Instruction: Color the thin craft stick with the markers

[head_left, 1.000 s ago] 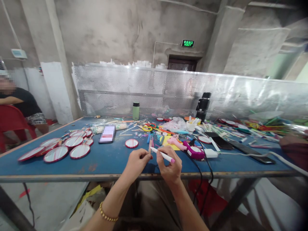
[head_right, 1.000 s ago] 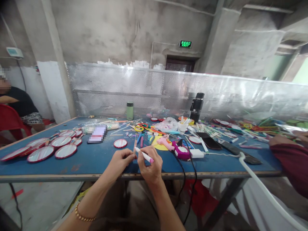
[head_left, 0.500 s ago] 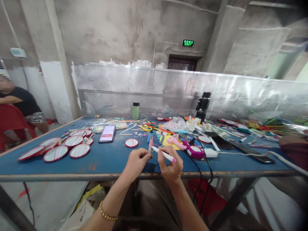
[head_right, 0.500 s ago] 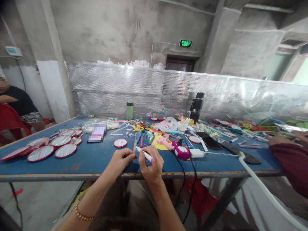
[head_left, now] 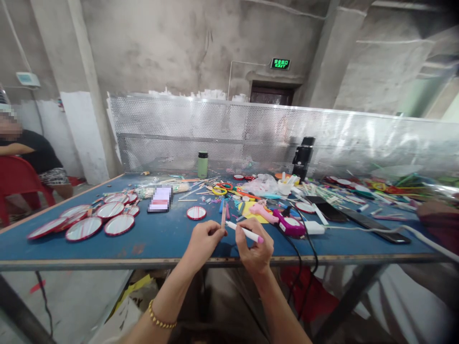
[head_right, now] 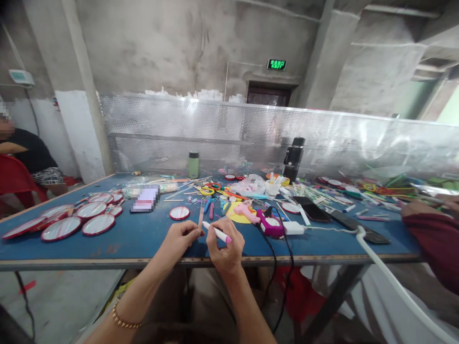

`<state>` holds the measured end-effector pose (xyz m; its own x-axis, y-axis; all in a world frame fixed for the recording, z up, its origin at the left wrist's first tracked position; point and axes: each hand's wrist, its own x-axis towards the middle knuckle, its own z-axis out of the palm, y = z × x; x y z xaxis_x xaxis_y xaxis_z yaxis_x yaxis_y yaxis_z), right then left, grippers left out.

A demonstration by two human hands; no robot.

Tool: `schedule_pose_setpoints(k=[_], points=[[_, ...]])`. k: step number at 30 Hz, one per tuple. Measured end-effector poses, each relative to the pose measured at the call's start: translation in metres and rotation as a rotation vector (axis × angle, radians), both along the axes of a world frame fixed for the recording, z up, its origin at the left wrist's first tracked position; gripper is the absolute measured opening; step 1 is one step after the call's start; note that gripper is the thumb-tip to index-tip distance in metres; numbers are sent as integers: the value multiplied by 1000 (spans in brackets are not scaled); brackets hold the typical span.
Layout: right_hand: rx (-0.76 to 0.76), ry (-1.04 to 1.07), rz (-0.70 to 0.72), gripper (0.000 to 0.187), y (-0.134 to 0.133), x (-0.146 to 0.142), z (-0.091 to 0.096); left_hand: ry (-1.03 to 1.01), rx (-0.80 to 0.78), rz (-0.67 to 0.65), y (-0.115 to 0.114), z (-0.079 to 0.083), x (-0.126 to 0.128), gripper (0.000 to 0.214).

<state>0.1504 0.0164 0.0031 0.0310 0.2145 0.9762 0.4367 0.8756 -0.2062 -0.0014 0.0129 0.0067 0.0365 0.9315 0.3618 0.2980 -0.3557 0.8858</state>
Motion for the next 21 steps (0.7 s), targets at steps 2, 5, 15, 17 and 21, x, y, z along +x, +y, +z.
schedule_pose_setpoints(k=[2, 5, 15, 17, 21], points=[[-3, -7, 4, 13, -1, 0, 0, 0, -3, 2, 0, 0, 0, 32], [-10, -10, 6, 13, -1, 0, 0, -2, -6, 2, 1, -1, 0, 32], [12, -18, 25, 14, 0, 0, 0, -11, 0, -1, 1, -2, 0, 30], [21, -24, 25, 14, 0, -1, 0, -12, 1, -1, 1, -2, 0, 30], [18, -18, 19, 14, 1, 0, -1, -12, 2, 1, 1, -2, 0, 30]])
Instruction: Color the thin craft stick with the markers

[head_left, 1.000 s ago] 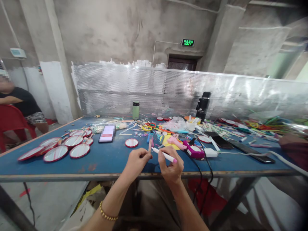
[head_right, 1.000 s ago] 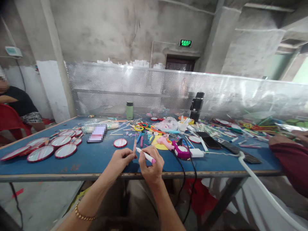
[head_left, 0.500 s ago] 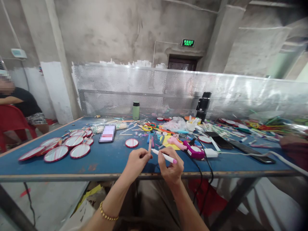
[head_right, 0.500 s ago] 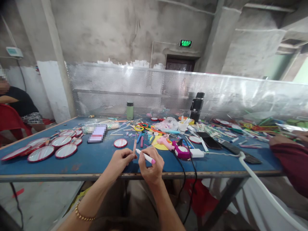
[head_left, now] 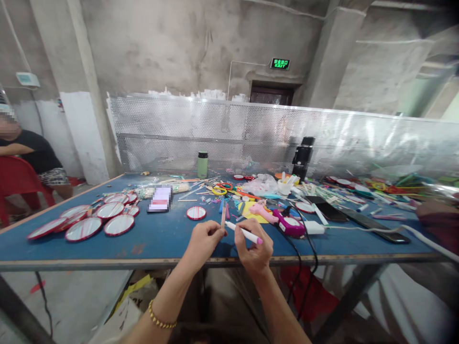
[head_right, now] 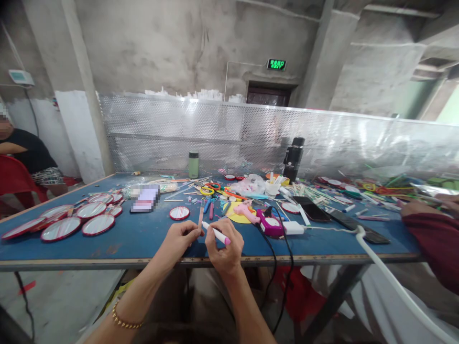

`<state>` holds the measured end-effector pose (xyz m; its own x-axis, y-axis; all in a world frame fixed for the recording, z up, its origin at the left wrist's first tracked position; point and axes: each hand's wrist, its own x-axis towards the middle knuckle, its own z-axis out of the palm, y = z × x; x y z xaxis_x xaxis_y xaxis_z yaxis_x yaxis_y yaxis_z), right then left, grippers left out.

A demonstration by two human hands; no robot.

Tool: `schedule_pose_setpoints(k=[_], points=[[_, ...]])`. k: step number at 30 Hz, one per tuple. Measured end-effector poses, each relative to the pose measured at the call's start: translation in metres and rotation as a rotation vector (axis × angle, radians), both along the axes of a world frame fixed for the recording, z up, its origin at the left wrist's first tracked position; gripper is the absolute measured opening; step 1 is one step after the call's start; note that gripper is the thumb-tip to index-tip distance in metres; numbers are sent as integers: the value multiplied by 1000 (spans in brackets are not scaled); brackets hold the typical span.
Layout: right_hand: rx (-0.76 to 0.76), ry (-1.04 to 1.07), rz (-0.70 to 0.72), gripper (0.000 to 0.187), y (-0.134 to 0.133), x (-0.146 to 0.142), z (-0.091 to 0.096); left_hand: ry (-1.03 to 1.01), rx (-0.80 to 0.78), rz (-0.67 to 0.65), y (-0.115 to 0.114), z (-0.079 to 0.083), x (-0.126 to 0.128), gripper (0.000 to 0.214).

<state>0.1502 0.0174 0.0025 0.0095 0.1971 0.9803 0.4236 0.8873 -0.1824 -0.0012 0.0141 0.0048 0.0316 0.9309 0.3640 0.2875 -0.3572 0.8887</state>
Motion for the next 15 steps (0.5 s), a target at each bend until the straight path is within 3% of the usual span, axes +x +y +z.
schedule_pose_setpoints(k=[15], points=[[-5, -28, 28, 15, -1, 0, -1, 0, 11, 7, 1, -2, 0, 28]])
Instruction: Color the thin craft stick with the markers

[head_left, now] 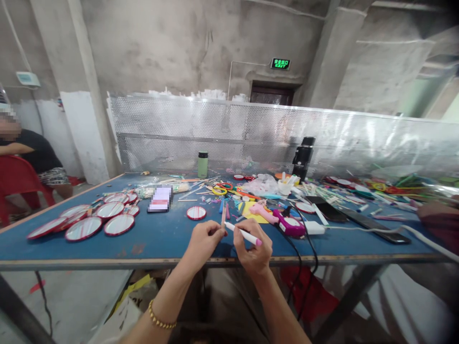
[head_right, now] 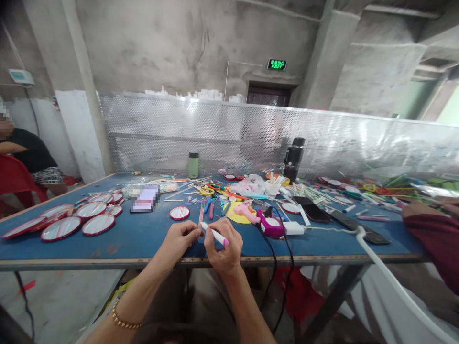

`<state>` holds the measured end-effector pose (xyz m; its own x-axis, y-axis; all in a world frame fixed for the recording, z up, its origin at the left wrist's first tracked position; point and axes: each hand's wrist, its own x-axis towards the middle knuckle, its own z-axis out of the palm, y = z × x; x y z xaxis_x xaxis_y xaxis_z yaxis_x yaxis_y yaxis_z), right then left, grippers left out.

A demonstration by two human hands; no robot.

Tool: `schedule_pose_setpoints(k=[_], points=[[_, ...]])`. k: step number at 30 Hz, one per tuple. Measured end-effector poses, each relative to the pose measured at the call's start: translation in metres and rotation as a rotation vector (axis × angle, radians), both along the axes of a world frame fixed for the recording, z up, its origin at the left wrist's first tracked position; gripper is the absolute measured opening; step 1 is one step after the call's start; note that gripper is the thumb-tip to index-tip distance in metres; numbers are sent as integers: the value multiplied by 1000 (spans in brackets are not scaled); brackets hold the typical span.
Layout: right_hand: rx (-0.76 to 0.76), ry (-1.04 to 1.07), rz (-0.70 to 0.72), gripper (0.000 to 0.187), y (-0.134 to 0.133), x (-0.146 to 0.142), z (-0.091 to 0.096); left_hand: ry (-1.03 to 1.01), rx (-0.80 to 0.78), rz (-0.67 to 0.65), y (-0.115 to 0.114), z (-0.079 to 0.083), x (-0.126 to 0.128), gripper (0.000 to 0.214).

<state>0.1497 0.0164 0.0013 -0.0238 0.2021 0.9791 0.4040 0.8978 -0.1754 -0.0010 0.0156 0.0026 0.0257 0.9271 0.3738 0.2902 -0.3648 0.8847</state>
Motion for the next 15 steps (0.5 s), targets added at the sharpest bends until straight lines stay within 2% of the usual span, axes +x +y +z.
schedule_pose_setpoints(k=[7, 15], points=[[10, 11, -36, 14, 0, 0, 0, 12, -2, -2, 0, 1, -1, 26], [-11, -10, -14, 13, 0, 0, -1, 11, 7, 3, 0, 1, 0, 28]])
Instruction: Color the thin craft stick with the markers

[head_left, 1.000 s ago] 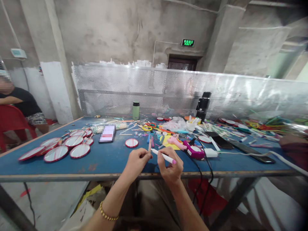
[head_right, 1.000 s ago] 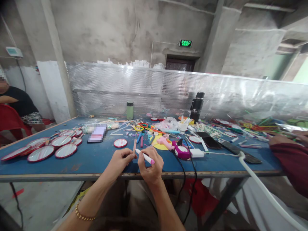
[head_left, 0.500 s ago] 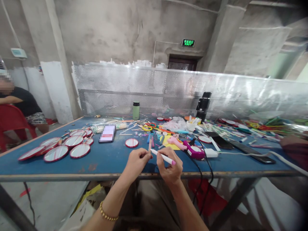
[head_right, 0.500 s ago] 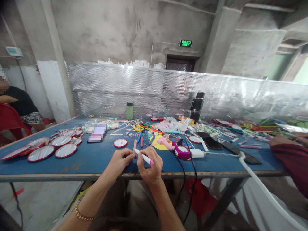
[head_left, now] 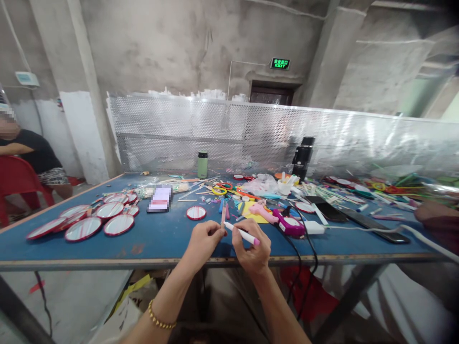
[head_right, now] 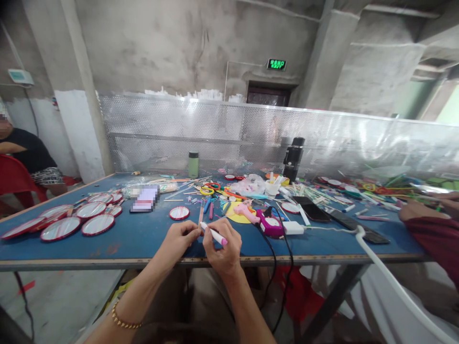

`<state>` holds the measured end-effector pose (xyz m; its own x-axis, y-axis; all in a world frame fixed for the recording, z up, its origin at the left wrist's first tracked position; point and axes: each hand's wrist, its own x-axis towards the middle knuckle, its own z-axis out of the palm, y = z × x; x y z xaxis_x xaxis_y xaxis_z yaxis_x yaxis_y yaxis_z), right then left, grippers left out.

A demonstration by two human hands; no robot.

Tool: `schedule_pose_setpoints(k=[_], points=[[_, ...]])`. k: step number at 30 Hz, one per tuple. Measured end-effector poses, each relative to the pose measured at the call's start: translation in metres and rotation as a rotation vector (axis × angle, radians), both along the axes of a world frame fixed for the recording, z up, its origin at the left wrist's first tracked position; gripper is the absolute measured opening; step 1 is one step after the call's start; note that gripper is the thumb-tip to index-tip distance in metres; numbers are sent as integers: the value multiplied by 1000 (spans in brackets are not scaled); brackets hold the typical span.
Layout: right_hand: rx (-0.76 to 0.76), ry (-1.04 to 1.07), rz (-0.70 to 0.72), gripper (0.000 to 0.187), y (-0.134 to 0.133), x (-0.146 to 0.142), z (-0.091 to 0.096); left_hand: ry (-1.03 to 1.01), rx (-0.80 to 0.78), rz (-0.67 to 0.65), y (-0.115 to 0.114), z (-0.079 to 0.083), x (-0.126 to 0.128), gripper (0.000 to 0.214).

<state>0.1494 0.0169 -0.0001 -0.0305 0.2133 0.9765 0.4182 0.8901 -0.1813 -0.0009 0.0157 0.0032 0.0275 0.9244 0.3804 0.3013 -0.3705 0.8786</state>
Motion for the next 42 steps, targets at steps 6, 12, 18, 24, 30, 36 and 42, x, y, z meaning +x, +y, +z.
schedule_pose_setpoints(k=[6, 12, 18, 24, 30, 36, 42], points=[[14, 31, -35, 13, 0, 0, 1, -1, -3, 1, 0, 0, -1, 26], [24, 11, 6, 14, -1, 1, 1, -8, 5, 2, 0, -1, 0, 27], [6, -6, -22, 12, 0, 0, 0, -7, -1, 3, 0, 0, 0, 29], [38, 52, -49, 13, -2, 0, 1, -1, -19, -3, -3, 3, -1, 27], [23, 19, -34, 13, -1, 1, 0, -6, -13, 5, -1, 1, 0, 26], [16, 26, -37, 13, -1, 0, -1, -1, -18, -1, -2, 2, -1, 29], [26, 21, -23, 13, -1, 1, 0, -3, -21, -1, -2, 2, 0, 27]])
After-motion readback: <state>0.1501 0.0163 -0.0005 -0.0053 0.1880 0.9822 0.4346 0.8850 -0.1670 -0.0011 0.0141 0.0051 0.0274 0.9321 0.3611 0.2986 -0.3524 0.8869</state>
